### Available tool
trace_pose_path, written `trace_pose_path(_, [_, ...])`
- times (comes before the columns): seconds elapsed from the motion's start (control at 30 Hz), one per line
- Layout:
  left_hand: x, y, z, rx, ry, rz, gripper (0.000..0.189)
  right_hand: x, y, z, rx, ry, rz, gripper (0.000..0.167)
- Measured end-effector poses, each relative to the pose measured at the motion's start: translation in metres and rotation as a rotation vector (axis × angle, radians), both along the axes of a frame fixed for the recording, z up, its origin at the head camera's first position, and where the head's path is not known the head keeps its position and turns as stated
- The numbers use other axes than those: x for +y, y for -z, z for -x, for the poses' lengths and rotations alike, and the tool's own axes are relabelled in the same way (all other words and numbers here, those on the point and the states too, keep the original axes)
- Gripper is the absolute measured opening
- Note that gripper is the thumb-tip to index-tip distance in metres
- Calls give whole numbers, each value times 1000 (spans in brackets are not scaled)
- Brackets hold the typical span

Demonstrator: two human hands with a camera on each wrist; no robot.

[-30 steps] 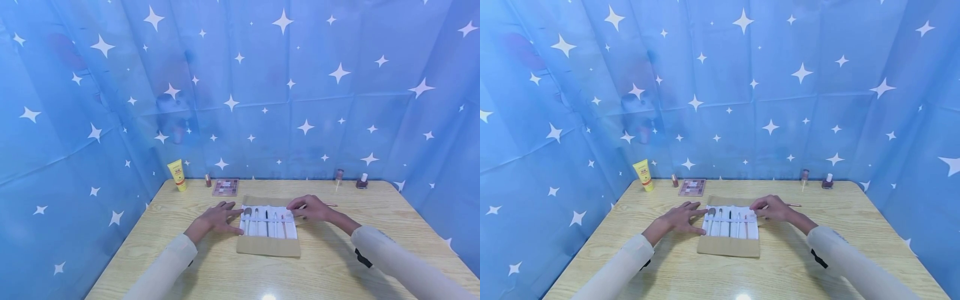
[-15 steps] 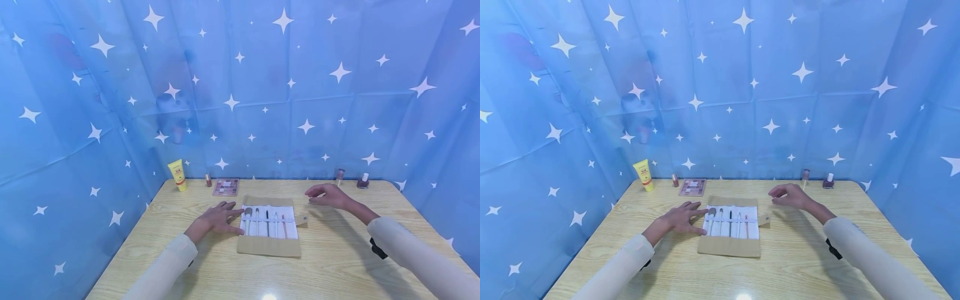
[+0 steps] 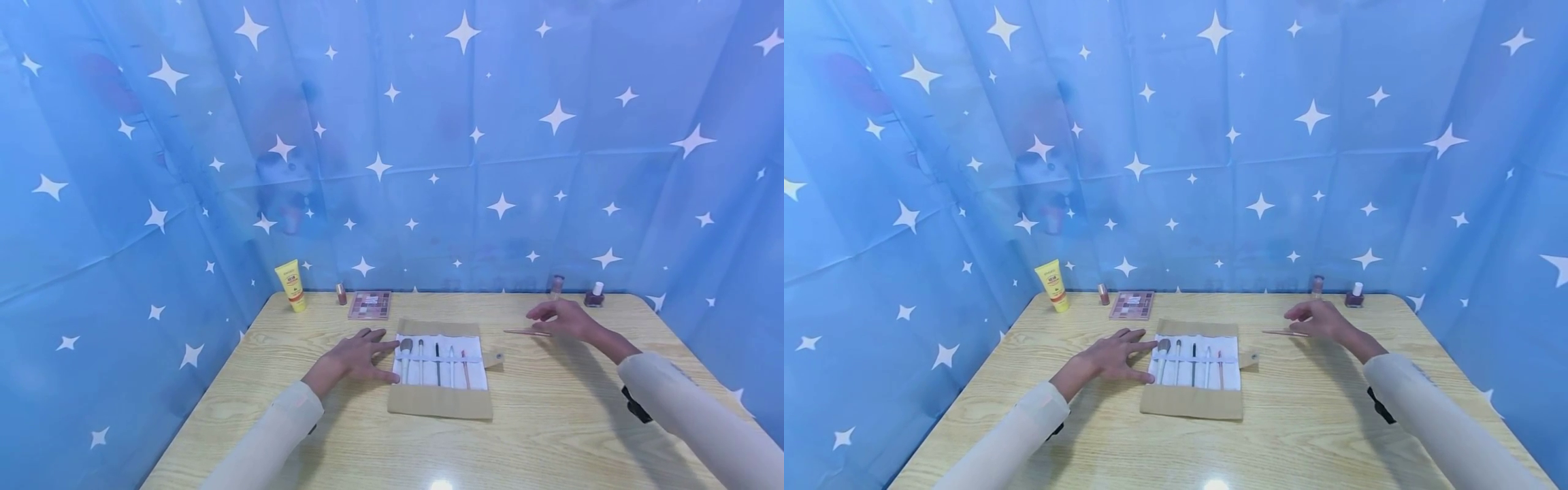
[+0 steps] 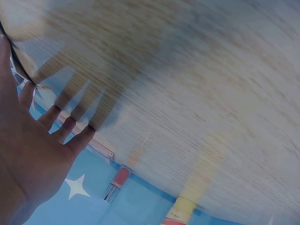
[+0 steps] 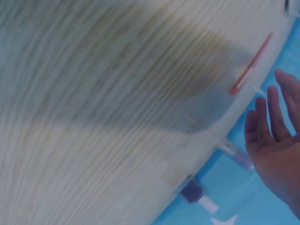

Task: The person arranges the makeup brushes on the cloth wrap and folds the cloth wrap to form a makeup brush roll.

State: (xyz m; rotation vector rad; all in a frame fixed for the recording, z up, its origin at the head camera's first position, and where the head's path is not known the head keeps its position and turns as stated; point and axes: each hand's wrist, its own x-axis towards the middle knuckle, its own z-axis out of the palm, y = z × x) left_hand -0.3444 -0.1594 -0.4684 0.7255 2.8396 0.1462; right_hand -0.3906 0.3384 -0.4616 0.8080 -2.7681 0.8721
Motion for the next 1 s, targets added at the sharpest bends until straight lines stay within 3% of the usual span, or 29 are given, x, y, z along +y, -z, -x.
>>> trace_pose_path(0.4, [0, -1, 0, 2, 1, 4, 90, 18, 14, 4, -88, 54, -52, 22])
trace_pose_path(0.63, [1, -1, -1, 6, 0, 5, 90, 17, 16, -2, -43, 69, -114, 16])
trace_pose_path(1.0, [1, -1, -1, 2, -6, 1, 90, 19, 22, -5, 23, 65, -122, 6])
